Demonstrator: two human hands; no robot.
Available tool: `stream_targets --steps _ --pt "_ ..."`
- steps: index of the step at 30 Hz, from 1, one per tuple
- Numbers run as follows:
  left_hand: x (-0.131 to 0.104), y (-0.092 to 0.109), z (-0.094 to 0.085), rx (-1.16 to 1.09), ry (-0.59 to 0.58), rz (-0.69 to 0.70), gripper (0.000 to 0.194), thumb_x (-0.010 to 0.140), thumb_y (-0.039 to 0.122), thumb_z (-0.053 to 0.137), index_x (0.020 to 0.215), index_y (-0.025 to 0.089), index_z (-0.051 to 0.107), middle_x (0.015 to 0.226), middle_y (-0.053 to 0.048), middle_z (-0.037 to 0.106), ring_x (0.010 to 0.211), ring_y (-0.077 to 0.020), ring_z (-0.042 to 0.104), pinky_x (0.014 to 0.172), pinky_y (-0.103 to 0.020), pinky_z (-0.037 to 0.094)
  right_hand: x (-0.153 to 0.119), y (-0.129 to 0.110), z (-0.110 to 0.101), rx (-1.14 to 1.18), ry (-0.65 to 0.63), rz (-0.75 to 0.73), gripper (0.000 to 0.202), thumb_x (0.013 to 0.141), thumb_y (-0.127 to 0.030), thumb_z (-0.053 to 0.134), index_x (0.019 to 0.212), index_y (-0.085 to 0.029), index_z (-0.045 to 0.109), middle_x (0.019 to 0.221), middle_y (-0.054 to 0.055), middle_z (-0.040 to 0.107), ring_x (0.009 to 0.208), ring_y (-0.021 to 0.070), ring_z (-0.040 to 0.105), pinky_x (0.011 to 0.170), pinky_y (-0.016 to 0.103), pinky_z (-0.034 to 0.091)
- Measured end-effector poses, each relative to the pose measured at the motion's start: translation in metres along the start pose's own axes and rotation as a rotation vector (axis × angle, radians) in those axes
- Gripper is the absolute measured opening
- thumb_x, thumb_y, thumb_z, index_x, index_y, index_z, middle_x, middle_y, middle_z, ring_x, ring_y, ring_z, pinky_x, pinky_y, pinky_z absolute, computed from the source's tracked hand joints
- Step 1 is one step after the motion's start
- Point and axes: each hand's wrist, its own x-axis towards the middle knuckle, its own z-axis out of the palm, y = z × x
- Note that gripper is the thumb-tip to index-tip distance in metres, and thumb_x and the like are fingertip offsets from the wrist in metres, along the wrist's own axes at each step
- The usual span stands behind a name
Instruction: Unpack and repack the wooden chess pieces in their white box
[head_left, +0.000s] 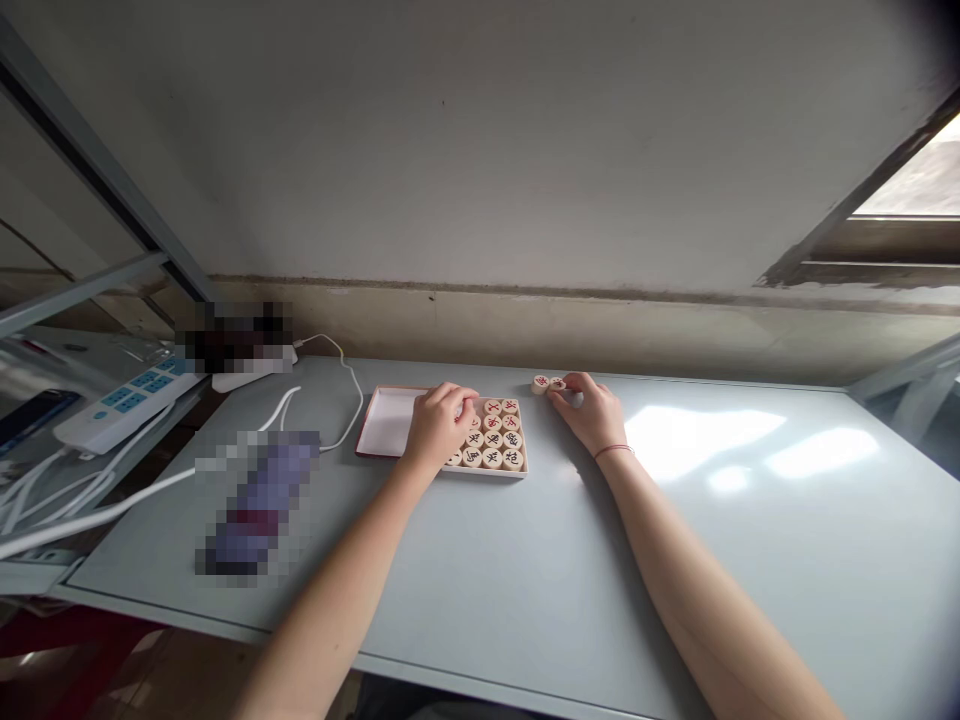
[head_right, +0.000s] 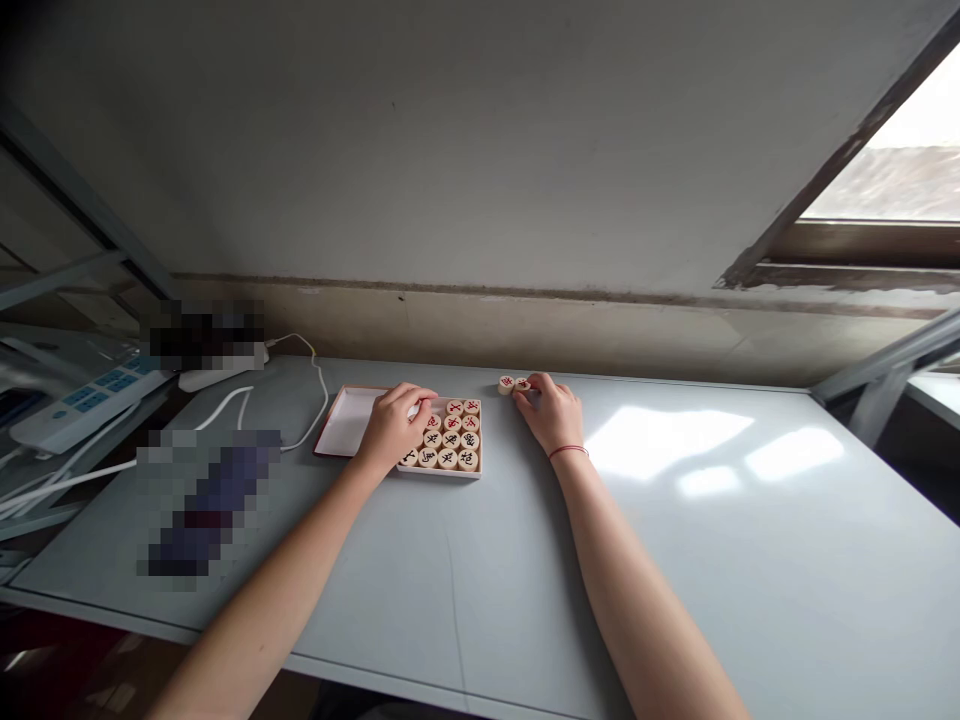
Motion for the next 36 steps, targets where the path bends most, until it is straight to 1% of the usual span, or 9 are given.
stream_targets --steps 4,6,10,13,19,25,29,31,36 --pt "0.002 0.004 0.004 0.181 -0.042 -0.115 0.013 0.083 0.019 0.056 0.082 0.022 0.068 0.082 -0.004 0.069 0.083 -0.0217 0.061 0.076 -0.035 0.042 -0.005 -0.017 -0.009 -0.053 0.184 -0.094 0.017 0.075 -0.032 0.055 0.089 -0.022 0.059 0.092 0.008 0.068 0.093 0.0275 0.057 0.080 0.040 0.043" --pt "0.003 0.007 0.010 0.267 -0.055 -0.119 0.017 0.084 0.023 0.055 0.072 0.020 0.068 0.076 -0.006 0.069 0.080 -0.0230 0.058 0.074 -0.037 0.040 -0.012 -0.033 -0.012 -0.029 0.223 -0.160 0.014 0.078 -0.029 0.051 0.088 -0.022 0.059 0.088 0.009 0.067 0.088 0.0260 0.058 0.079 0.039 0.043" --pt "0.004 0.011 0.023 0.335 -0.061 -0.054 0.030 0.087 0.027 0.050 0.065 0.018 0.068 0.069 -0.009 0.067 0.079 -0.0237 0.055 0.075 -0.040 0.038 -0.027 -0.066 -0.009 0.115 -0.012 -0.201 0.021 0.086 -0.035 0.045 0.097 -0.022 0.057 0.077 0.003 0.067 0.064 0.0176 0.058 0.062 0.029 0.043" --pt "0.003 0.015 0.029 0.320 -0.093 -0.057 0.032 0.089 0.029 0.050 0.066 0.017 0.069 0.070 -0.011 0.067 0.081 -0.0258 0.055 0.077 -0.043 0.037 -0.035 -0.079 -0.003 0.131 -0.141 -0.143 0.028 0.088 -0.043 0.044 0.103 -0.023 0.055 0.076 0.002 0.067 0.060 0.0173 0.059 0.056 0.027 0.039" --pt "0.003 0.019 0.030 0.279 -0.136 -0.124 0.028 0.088 0.031 0.051 0.068 0.017 0.065 0.076 -0.012 0.069 0.083 -0.0287 0.057 0.077 -0.045 0.037 -0.034 -0.076 0.000 0.158 -0.137 -0.123 0.031 0.090 -0.048 0.041 0.102 -0.023 0.054 0.080 0.004 0.070 0.067 0.0203 0.063 0.057 0.029 0.040" --pt "0.005 0.022 0.026 0.216 -0.188 -0.175 0.015 0.086 0.031 0.056 0.078 0.020 0.062 0.078 -0.006 0.071 0.082 -0.0258 0.059 0.076 -0.041 0.037 -0.033 -0.075 0.001 0.172 -0.089 -0.135 0.028 0.090 -0.044 0.040 0.097 -0.022 0.056 0.080 0.005 0.069 0.067 0.0197 0.061 0.060 0.030 0.042" --pt "0.005 0.027 0.017 0.134 -0.070 -0.137 0.007 0.087 0.029 0.058 0.085 0.023 0.062 0.085 -0.002 0.072 0.086 -0.0224 0.061 0.078 -0.037 0.037 -0.033 -0.078 -0.001 0.178 0.069 -0.343 0.019 0.087 -0.032 0.045 0.098 -0.021 0.056 0.091 0.007 0.067 0.083 0.0216 0.059 0.078 0.035 0.045" --pt "0.004 0.031 0.012 0.048 -0.027 -0.115 0.006 0.087 0.028 0.058 0.089 0.024 0.062 0.087 0.000 0.072 0.086 -0.0200 0.062 0.079 -0.035 0.039 -0.033 -0.080 -0.002 0.168 0.092 -0.449 0.023 0.084 -0.030 0.051 0.104 -0.021 0.055 0.096 0.008 0.067 0.089 0.0230 0.059 0.083 0.037 0.045" --pt "0.000 0.038 0.006 -0.135 -0.013 -0.111 0.007 0.088 0.028 0.057 0.093 0.024 0.061 0.088 0.002 0.071 0.082 -0.0173 0.064 0.082 -0.034 0.045 -0.036 -0.085 -0.003 0.155 0.088 -0.486 0.023 0.085 -0.029 0.051 0.106 -0.022 0.057 0.098 0.008 0.068 0.091 0.0234 0.060 0.083 0.038 0.045"
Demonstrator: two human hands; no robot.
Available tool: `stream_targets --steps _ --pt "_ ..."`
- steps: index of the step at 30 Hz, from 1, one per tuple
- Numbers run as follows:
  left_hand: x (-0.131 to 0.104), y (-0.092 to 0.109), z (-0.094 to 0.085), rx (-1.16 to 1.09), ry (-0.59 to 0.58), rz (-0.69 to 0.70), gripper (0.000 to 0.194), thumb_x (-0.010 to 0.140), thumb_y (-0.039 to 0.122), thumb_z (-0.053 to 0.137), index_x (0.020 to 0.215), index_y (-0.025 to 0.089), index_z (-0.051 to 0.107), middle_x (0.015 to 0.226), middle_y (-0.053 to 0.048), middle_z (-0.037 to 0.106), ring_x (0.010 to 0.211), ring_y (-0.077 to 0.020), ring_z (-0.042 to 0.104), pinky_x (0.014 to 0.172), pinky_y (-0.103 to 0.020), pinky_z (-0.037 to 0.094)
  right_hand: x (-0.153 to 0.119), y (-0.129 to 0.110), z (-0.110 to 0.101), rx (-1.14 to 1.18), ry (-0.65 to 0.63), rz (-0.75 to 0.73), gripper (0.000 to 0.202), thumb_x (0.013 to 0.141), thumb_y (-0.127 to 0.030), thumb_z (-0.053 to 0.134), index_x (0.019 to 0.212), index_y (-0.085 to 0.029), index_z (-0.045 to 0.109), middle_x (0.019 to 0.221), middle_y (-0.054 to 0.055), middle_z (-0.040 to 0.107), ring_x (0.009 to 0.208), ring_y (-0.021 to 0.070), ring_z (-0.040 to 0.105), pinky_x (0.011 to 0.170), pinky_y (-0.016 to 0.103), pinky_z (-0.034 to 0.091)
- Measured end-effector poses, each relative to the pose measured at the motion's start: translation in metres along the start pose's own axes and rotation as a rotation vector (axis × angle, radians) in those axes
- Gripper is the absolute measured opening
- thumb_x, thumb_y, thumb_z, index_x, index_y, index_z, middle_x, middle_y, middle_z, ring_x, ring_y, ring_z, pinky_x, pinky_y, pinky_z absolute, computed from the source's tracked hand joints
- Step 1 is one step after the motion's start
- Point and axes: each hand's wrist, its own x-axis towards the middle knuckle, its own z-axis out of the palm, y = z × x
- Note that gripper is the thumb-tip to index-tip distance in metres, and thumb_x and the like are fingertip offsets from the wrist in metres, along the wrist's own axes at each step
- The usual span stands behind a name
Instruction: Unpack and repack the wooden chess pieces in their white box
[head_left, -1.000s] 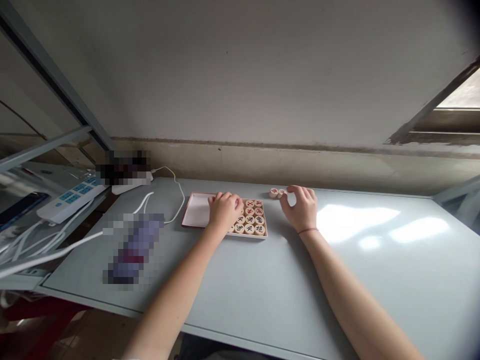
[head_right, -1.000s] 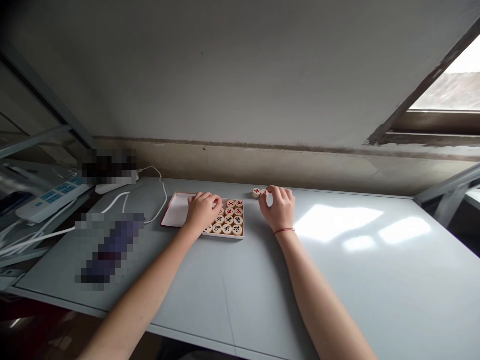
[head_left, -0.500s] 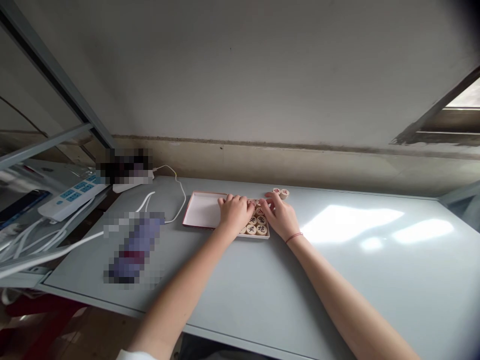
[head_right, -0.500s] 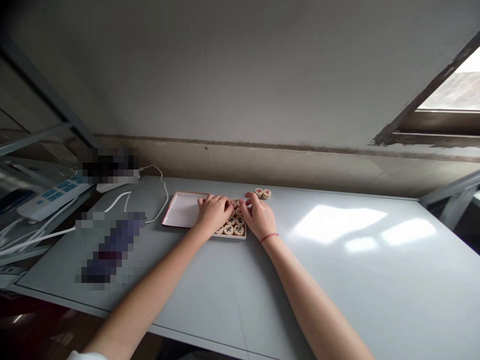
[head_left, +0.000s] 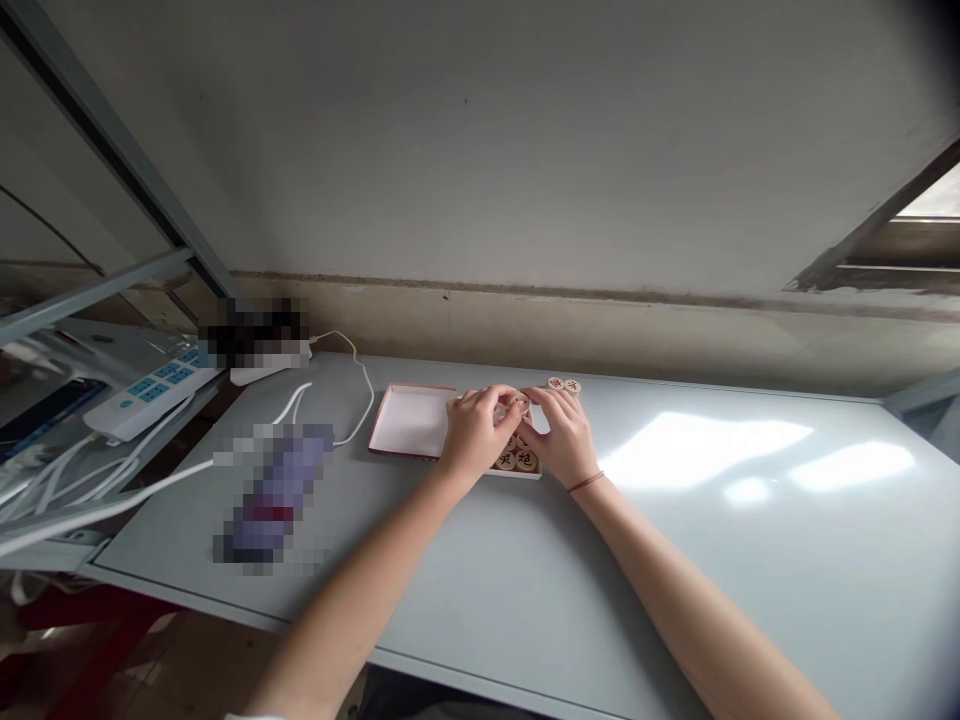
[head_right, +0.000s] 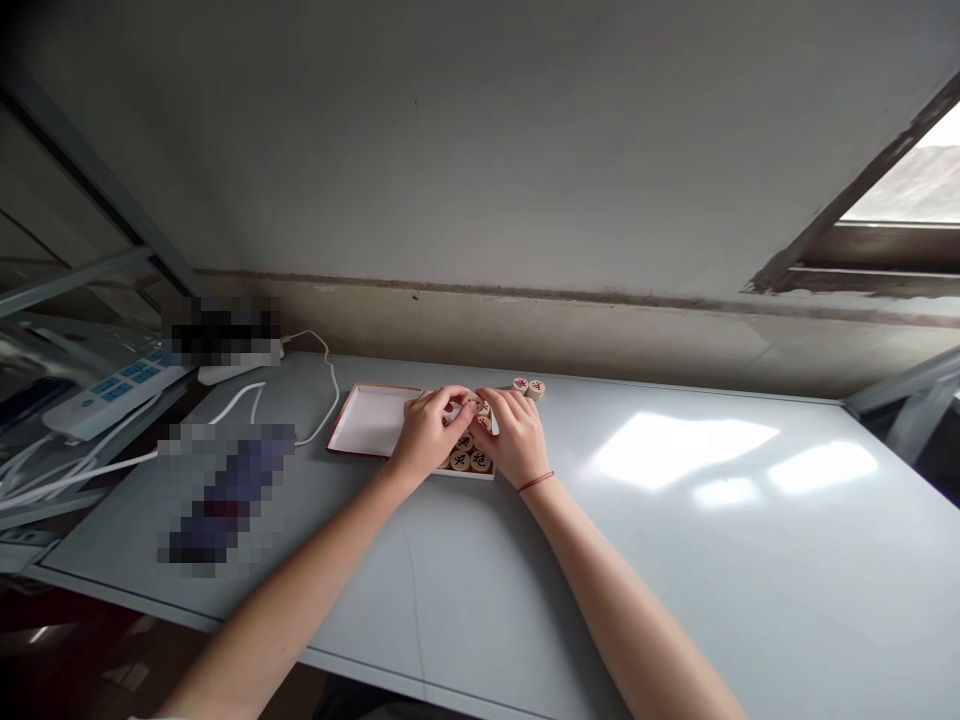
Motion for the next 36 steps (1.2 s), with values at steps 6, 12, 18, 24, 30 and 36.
stream_targets --steps 6,12,18,24,30,36 --pt "-0.001 -0.005 -0.001 -0.229 0.028 -0.017 0.007 0.088 0.025 0.057 0.093 0.021 0.059 0.094 -0.002 0.070 0.087 -0.0154 0.065 0.079 -0.029 0.053 0.001 0.007 -0.001 -0.007 0.055 0.033 0.020 0.086 -0.030 0.053 0.103 -0.022 0.058 0.093 0.007 0.068 0.089 0.0212 0.062 0.085 0.037 0.046" --pt "0.002 -0.018 -0.004 -0.446 0.098 -0.044 0.014 0.090 0.023 0.053 0.101 0.021 0.061 0.100 -0.005 0.067 0.089 -0.0138 0.066 0.083 -0.026 0.055 0.004 0.041 -0.015 -0.022 0.301 0.373 0.026 0.083 -0.036 0.052 0.100 -0.019 0.060 0.098 0.010 0.062 0.081 0.0194 0.059 0.069 0.034 0.048" --pt "0.005 -0.029 -0.003 -0.430 0.194 -0.116 0.023 0.084 0.015 0.056 0.106 0.019 0.061 0.105 -0.007 0.059 0.088 -0.0135 0.062 0.077 -0.024 0.055 -0.002 0.082 -0.029 -0.106 0.309 0.717 0.030 0.072 -0.038 0.054 0.094 -0.018 0.057 0.083 0.006 0.062 0.072 0.0191 0.054 0.069 0.035 0.043" --pt "0.004 -0.024 -0.006 -0.328 0.133 -0.129 0.029 0.086 0.024 0.058 0.115 0.019 0.058 0.093 -0.004 0.062 0.071 -0.0110 0.057 0.069 -0.023 0.053 -0.009 0.088 -0.023 -0.243 -0.016 0.783 0.020 0.066 -0.041 0.053 0.074 -0.023 0.060 0.087 0.007 0.065 0.087 0.0285 0.051 0.076 0.045 0.038" --pt "0.001 -0.015 -0.007 -0.094 0.064 0.046 0.030 0.086 0.027 0.059 0.114 0.017 0.060 0.087 -0.004 0.063 0.073 -0.0142 0.058 0.075 -0.027 0.051 0.003 0.046 -0.023 -0.087 0.169 0.414 0.020 0.081 -0.036 0.047 0.084 -0.021 0.059 0.088 0.009 0.066 0.087 0.0251 0.056 0.081 0.042 0.043" --pt "-0.005 -0.015 -0.004 0.066 -0.068 0.230 0.031 0.091 0.025 0.052 0.121 0.020 0.056 0.097 -0.006 0.064 0.092 -0.0201 0.061 0.084 -0.032 0.050 0.009 -0.020 -0.011 0.241 -0.037 0.093 0.018 0.082 -0.034 0.058 0.097 -0.024 0.058 0.083 0.004 0.066 0.075 0.0198 0.059 0.070 0.034 0.048"
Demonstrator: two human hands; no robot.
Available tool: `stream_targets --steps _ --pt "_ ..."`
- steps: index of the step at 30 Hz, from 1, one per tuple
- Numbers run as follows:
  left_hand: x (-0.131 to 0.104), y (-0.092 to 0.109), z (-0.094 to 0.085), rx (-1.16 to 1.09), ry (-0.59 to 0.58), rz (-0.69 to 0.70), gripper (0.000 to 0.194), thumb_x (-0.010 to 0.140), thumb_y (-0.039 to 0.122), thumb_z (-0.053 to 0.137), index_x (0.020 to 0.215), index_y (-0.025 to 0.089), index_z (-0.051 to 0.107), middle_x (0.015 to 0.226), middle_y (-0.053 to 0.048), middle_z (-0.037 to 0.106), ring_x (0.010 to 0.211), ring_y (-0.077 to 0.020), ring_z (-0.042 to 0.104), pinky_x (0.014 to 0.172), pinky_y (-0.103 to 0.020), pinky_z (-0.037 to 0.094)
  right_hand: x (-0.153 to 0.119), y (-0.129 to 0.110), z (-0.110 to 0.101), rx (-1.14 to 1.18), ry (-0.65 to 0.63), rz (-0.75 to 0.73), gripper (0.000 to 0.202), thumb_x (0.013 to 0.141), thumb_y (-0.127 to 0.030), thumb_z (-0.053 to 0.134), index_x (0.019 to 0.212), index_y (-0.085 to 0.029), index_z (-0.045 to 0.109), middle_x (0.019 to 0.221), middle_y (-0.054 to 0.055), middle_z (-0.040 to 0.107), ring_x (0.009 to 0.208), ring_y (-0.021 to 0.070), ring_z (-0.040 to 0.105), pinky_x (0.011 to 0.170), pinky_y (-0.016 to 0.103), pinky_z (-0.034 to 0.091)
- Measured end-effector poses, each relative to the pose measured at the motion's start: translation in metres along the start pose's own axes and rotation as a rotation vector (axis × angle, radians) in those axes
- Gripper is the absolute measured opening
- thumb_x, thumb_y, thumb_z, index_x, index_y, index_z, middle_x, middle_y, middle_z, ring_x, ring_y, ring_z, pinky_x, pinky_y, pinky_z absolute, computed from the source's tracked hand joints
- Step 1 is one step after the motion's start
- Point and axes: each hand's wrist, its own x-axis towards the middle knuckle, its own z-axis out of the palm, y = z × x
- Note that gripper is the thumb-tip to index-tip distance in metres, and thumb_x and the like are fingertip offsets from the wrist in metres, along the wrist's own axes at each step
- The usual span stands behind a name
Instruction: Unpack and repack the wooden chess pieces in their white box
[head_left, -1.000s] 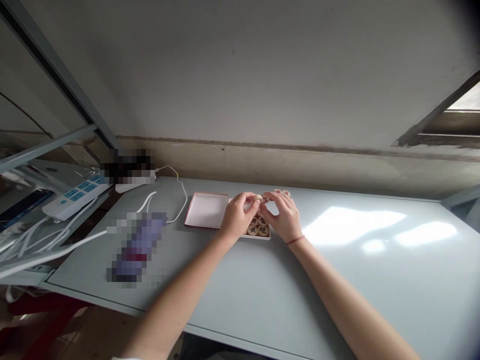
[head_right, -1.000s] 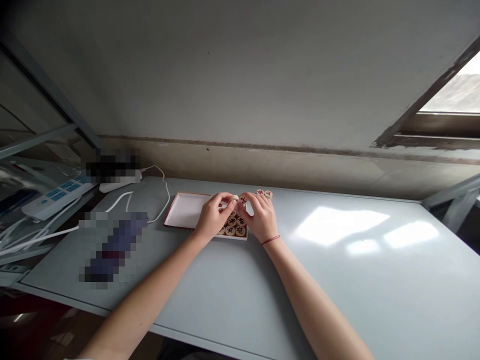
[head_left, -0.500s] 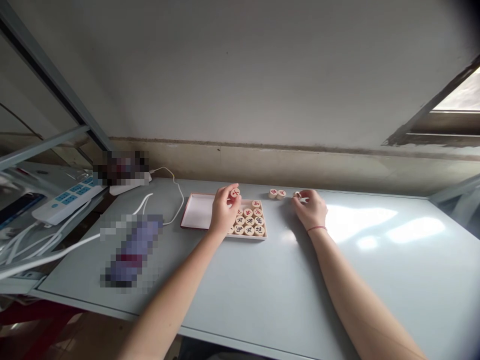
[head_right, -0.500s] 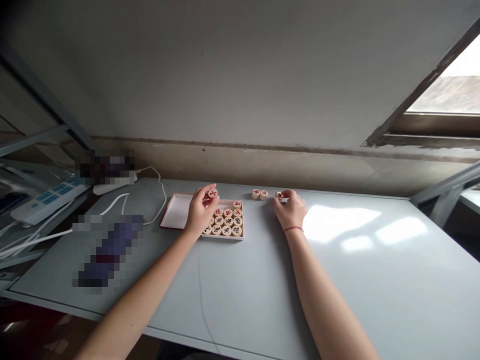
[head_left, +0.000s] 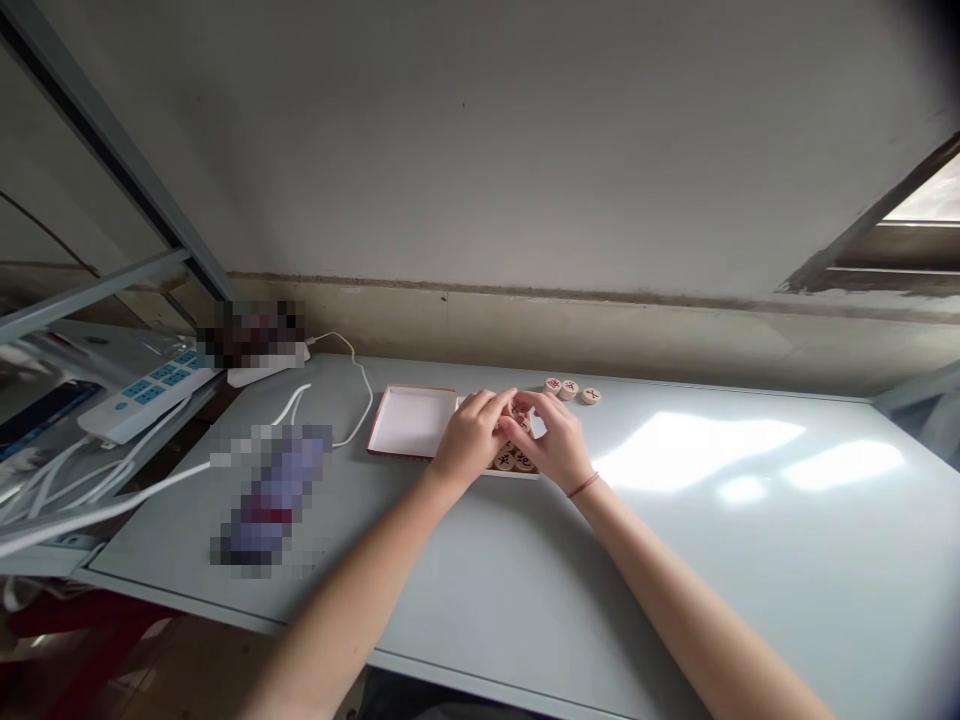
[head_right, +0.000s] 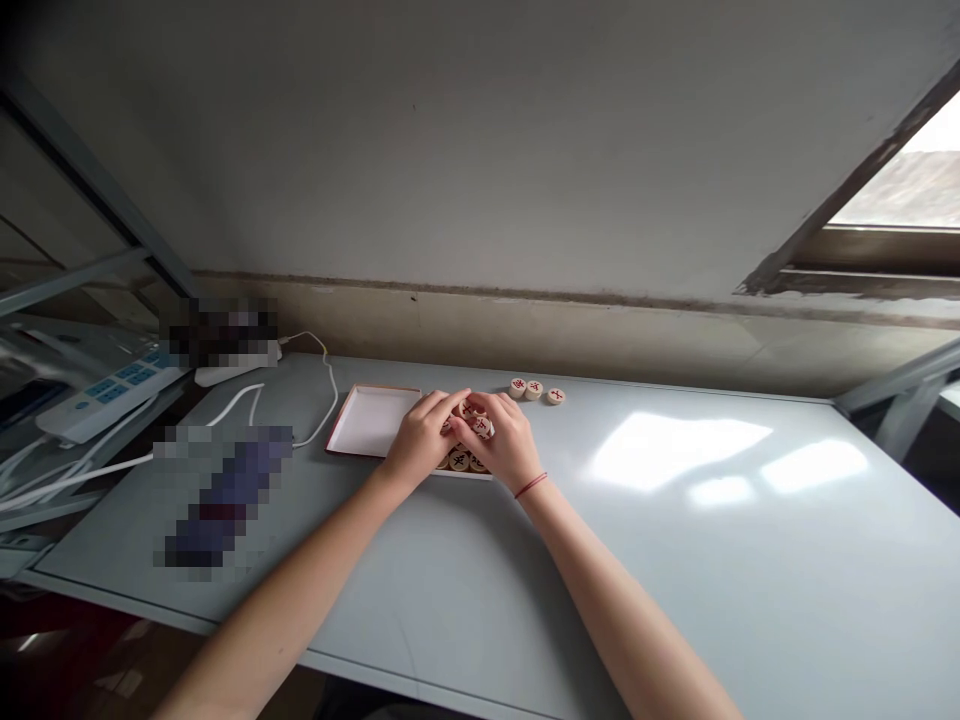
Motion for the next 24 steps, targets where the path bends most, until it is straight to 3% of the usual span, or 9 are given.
stream_targets --steps 5,8,11,13,18,24 --pt "0.000 -0.002 0.000 0.056 -0.011 0.032 0.034 0.092 0.026 0.050 0.125 0.022 0.053 0.100 -0.006 0.064 0.094 -0.0198 0.061 0.086 -0.032 0.050 0.000 0.000 0.003 0.011 0.069 0.038 0.017 0.083 -0.032 0.058 0.098 -0.026 0.059 0.083 0.003 0.065 0.072 0.0180 0.058 0.065 0.033 0.048" --pt "0.001 -0.005 -0.001 0.082 0.017 0.053 0.031 0.090 0.026 0.052 0.120 0.020 0.057 0.099 -0.006 0.065 0.093 -0.0204 0.061 0.086 -0.034 0.050 0.002 0.022 -0.008 -0.021 0.194 0.138 0.022 0.083 -0.033 0.054 0.102 -0.022 0.060 0.087 0.006 0.063 0.076 0.0186 0.058 0.065 0.033 0.048" --pt "0.002 -0.009 -0.004 0.106 0.053 0.042 0.023 0.089 0.021 0.052 0.110 0.020 0.062 0.095 -0.005 0.065 0.090 -0.0194 0.061 0.084 -0.033 0.050 0.003 0.054 -0.025 -0.136 0.355 0.351 0.029 0.079 -0.036 0.053 0.103 -0.020 0.059 0.093 0.008 0.063 0.077 0.0190 0.058 0.068 0.035 0.048" --pt "0.002 -0.012 -0.006 0.108 0.069 0.020 0.021 0.088 0.019 0.051 0.105 0.021 0.064 0.093 -0.005 0.065 0.088 -0.0187 0.062 0.083 -0.032 0.051 0.000 0.074 -0.037 -0.229 0.386 0.458 0.032 0.074 -0.037 0.056 0.102 -0.020 0.058 0.090 0.007 0.064 0.078 0.0205 0.059 0.072 0.037 0.047" --pt "0.003 -0.015 -0.007 0.075 0.087 -0.017 0.018 0.087 0.016 0.051 0.098 0.018 0.065 0.091 -0.005 0.064 0.087 -0.0183 0.062 0.081 -0.031 0.051 -0.009 0.105 -0.049 -0.337 0.245 0.557 0.021 0.068 -0.039 0.056 0.079 -0.022 0.056 0.083 0.005 0.066 0.079 0.0227 0.057 0.075 0.038 0.043" --pt "0.002 -0.014 -0.005 0.054 0.055 -0.048 0.018 0.086 0.016 0.051 0.093 0.020 0.066 0.089 -0.004 0.064 0.085 -0.0169 0.061 0.080 -0.030 0.051 -0.014 0.110 -0.042 -0.440 0.106 0.507 0.018 0.068 -0.036 0.053 0.081 -0.024 0.059 0.082 0.004 0.066 0.081 0.0238 0.054 0.072 0.036 0.040"
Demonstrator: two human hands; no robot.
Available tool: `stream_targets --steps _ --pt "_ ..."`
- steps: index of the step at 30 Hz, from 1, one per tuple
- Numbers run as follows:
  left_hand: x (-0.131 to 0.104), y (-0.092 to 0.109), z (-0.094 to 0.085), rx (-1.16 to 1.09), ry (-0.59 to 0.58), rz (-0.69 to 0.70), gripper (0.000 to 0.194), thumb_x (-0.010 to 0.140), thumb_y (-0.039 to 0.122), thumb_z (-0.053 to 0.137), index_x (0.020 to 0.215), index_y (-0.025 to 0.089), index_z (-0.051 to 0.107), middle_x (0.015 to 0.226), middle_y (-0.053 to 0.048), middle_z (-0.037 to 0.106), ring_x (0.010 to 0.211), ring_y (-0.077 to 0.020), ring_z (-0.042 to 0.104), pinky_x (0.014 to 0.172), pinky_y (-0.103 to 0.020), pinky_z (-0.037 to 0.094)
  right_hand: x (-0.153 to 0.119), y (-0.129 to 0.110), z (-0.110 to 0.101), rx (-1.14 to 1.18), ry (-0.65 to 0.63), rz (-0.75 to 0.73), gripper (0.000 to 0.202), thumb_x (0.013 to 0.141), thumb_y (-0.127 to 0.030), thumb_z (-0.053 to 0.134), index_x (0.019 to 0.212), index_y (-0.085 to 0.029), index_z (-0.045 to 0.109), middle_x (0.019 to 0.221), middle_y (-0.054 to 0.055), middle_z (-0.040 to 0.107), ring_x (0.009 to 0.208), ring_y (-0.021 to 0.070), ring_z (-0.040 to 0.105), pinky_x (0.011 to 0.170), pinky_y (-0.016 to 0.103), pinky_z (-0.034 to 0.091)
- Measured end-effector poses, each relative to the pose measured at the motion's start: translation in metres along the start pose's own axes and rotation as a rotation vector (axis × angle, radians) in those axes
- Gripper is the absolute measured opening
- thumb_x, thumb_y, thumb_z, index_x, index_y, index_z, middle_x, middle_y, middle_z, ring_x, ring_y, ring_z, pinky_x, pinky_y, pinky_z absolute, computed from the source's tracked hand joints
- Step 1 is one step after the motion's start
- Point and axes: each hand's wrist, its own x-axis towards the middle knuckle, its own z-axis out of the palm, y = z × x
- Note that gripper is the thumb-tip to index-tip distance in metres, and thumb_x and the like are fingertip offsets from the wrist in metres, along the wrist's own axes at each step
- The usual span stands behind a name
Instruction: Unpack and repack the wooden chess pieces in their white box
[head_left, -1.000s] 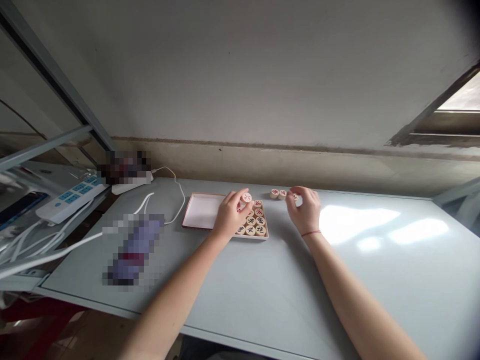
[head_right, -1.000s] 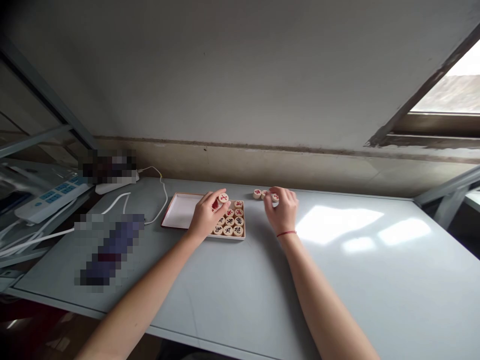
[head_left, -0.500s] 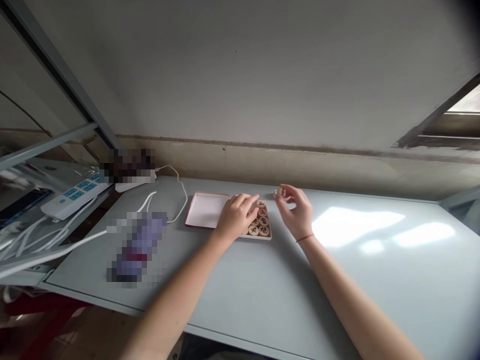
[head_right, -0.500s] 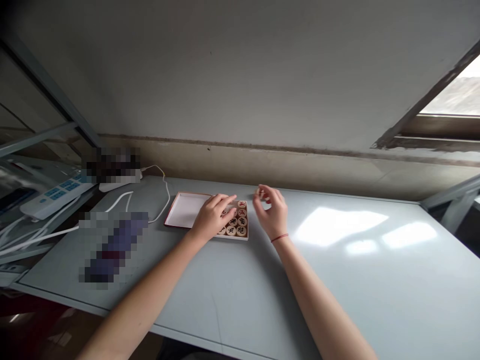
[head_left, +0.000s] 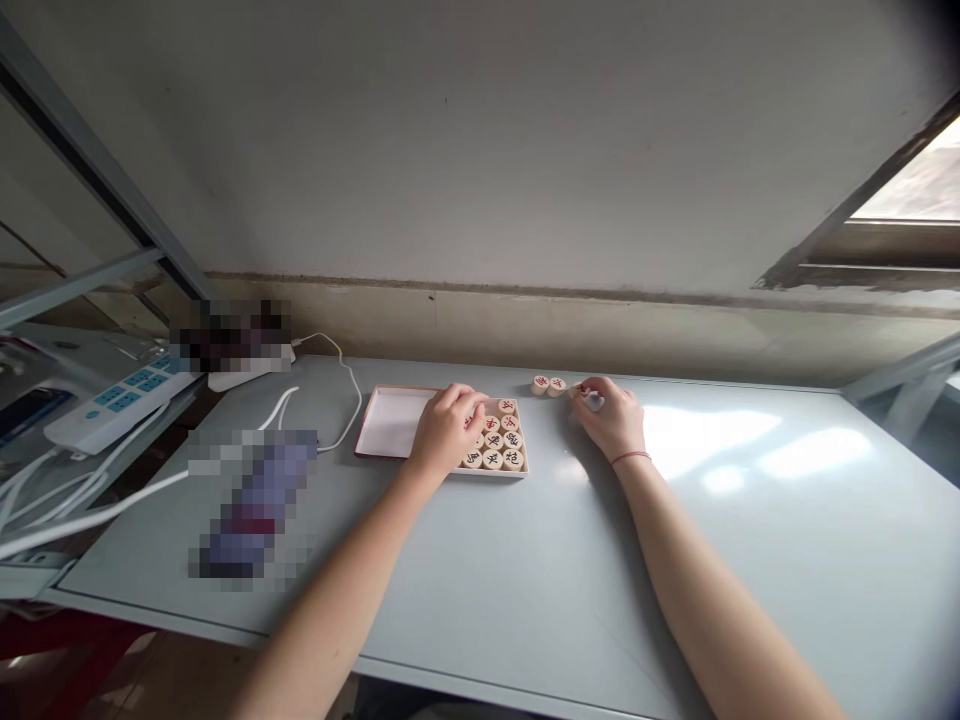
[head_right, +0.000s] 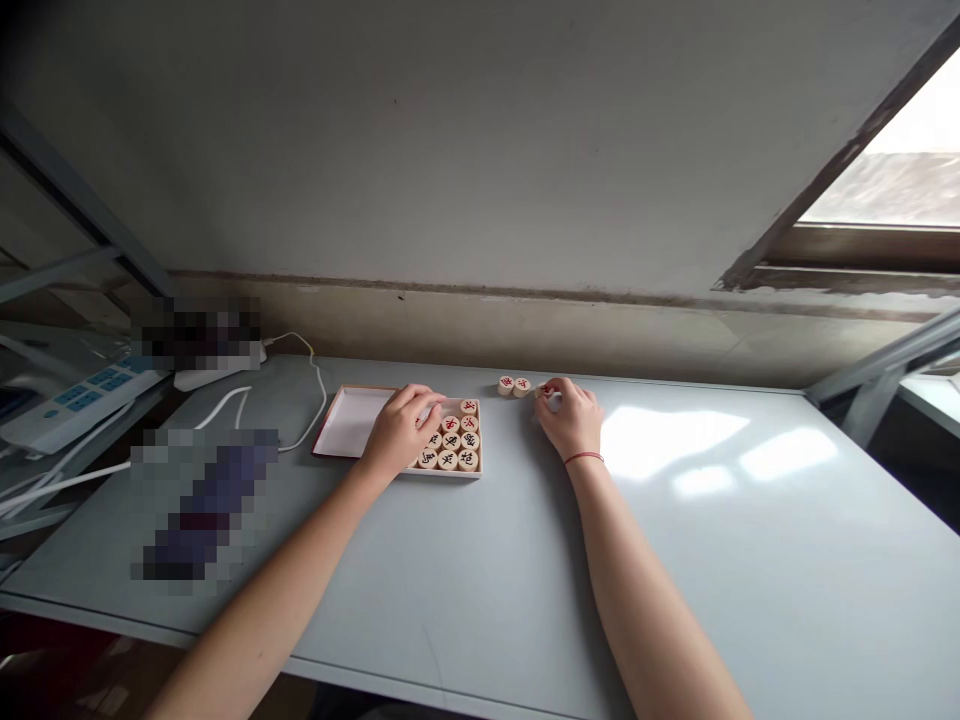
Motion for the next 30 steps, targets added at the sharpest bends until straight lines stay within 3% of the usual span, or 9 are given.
stream_targets --steps 14,17,20,22,26,30 --pt "0.000 0.002 0.000 0.016 -0.044 -0.053 0.018 0.085 0.015 0.051 0.092 0.020 0.067 0.088 -0.003 0.066 0.084 -0.0169 0.062 0.080 -0.029 0.048 -0.002 -0.008 0.004 -0.033 -0.034 -0.019 0.023 0.070 -0.035 0.054 0.090 -0.024 0.059 0.084 0.004 0.067 0.084 0.0252 0.054 0.076 0.038 0.039" --pt "0.005 0.006 0.002 0.086 -0.066 -0.119 0.018 0.086 0.017 0.052 0.093 0.021 0.068 0.090 -0.003 0.069 0.085 -0.0178 0.062 0.081 -0.031 0.045 -0.004 -0.016 0.000 -0.018 0.077 -0.054 0.027 0.072 -0.036 0.054 0.094 -0.022 0.058 0.094 0.008 0.067 0.090 0.0273 0.054 0.078 0.040 0.040" --pt "0.014 0.011 0.007 0.219 -0.149 -0.180 0.021 0.088 0.023 0.050 0.081 0.020 0.069 0.083 -0.005 0.070 0.084 -0.0210 0.061 0.079 -0.036 0.043 -0.012 -0.038 -0.003 0.065 0.149 -0.156 0.021 0.079 -0.035 0.049 0.092 -0.021 0.056 0.093 0.009 0.067 0.088 0.0250 0.056 0.079 0.039 0.041" --pt "0.021 0.016 0.012 0.304 -0.240 -0.206 0.033 0.091 0.030 0.046 0.071 0.018 0.069 0.079 -0.008 0.070 0.084 -0.0246 0.060 0.078 -0.040 0.042 -0.020 -0.059 -0.002 0.166 0.046 -0.209 0.020 0.083 -0.036 0.048 0.093 -0.021 0.055 0.086 0.007 0.067 0.078 0.0216 0.057 0.074 0.035 0.043" --pt "0.029 0.025 0.021 0.354 -0.386 -0.270 0.042 0.092 0.037 0.042 0.067 0.016 0.069 0.079 -0.012 0.070 0.088 -0.0290 0.059 0.083 -0.048 0.039 -0.037 -0.089 0.005 0.265 -0.174 -0.107 0.029 0.084 -0.046 0.047 0.100 -0.022 0.052 0.089 0.007 0.069 0.072 0.0213 0.060 0.064 0.033 0.044" --pt "0.030 0.033 0.026 0.305 -0.405 -0.280 0.037 0.090 0.031 0.043 0.069 0.016 0.069 0.084 -0.014 0.071 0.090 -0.0316 0.060 0.083 -0.051 0.038 -0.043 -0.093 0.010 0.318 -0.221 -0.049 0.029 0.085 -0.047 0.045 0.097 -0.022 0.053 0.087 0.008 0.070 0.079 0.0240 0.063 0.068 0.035 0.045"
